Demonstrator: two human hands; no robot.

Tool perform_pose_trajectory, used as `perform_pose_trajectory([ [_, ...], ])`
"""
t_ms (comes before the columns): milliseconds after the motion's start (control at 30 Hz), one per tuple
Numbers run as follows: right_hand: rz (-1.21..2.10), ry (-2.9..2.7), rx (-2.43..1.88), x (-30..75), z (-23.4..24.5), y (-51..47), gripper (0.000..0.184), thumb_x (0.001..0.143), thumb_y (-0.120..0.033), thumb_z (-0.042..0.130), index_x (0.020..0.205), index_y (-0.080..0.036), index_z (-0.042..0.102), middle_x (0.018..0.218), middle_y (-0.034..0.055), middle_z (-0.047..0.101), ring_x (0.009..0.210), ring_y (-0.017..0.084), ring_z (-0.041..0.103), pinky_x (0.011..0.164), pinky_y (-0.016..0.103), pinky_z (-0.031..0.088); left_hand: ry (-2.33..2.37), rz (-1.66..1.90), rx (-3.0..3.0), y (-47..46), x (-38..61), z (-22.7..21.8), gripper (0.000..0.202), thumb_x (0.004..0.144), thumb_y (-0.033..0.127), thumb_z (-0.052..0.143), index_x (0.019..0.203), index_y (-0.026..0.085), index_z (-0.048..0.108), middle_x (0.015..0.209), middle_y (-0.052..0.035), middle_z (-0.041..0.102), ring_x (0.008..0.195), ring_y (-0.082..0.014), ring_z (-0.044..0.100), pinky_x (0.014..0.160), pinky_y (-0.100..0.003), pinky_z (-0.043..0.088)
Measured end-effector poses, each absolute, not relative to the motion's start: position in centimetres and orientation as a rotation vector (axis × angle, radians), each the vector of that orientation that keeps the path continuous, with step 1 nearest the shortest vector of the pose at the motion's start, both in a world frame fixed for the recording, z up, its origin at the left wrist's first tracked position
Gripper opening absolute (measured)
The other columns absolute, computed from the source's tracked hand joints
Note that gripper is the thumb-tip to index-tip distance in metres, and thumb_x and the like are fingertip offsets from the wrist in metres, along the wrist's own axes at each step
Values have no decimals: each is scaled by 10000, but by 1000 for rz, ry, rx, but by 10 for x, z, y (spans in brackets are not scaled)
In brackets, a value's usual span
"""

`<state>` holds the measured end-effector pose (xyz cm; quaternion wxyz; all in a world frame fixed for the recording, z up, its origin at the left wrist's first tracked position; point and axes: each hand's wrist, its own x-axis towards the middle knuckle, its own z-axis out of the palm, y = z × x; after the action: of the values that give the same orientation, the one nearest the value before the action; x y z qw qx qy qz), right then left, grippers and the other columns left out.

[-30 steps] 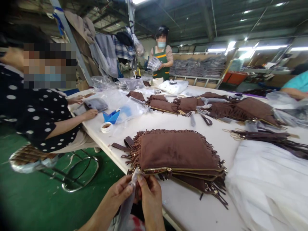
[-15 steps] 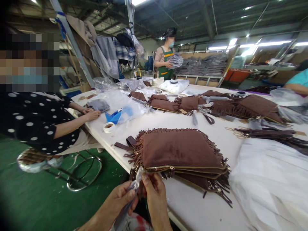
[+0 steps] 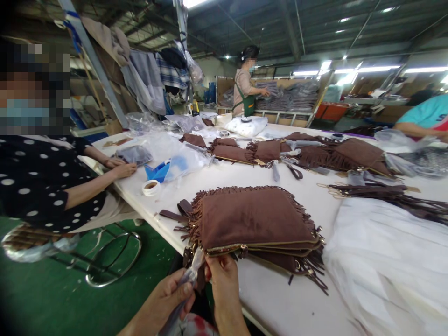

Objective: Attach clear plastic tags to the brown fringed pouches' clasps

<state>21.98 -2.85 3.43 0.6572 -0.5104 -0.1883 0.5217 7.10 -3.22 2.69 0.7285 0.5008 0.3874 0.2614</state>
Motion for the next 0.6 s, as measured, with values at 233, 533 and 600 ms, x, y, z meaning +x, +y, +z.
perform_pose_trajectory([
  [233, 1158, -418, -1178, 219, 20, -26, 438, 590, -551, 787, 558, -173, 568, 403, -48, 457, 387, 87, 380, 402, 222, 309, 837, 558, 1130, -33, 72, 24, 514, 838, 634, 609, 922, 134, 525, 595, 6, 540, 451, -60, 378, 435, -178, 231],
  [533, 1167, -583, -1212, 222, 33, -32, 430, 672, -575, 727, 628, -172, 585, 466, -43, 479, 433, 100, 414, 434, 219, 330, 846, 563, 1150, -33, 71, 17, 535, 826, 647, 608, 977, 140, 530, 656, -25, 586, 499, -94, 475, 464, -182, 319],
  [600, 1135, -689, -1251, 229, 40, -46, 392, 723, -551, 712, 735, -163, 659, 549, -11, 562, 491, 129, 491, 467, 228, 379, 840, 589, 1224, -29, 73, 17, 538, 829, 636, 610, 1026, 141, 532, 782, -68, 630, 627, -151, 579, 550, -220, 422],
])
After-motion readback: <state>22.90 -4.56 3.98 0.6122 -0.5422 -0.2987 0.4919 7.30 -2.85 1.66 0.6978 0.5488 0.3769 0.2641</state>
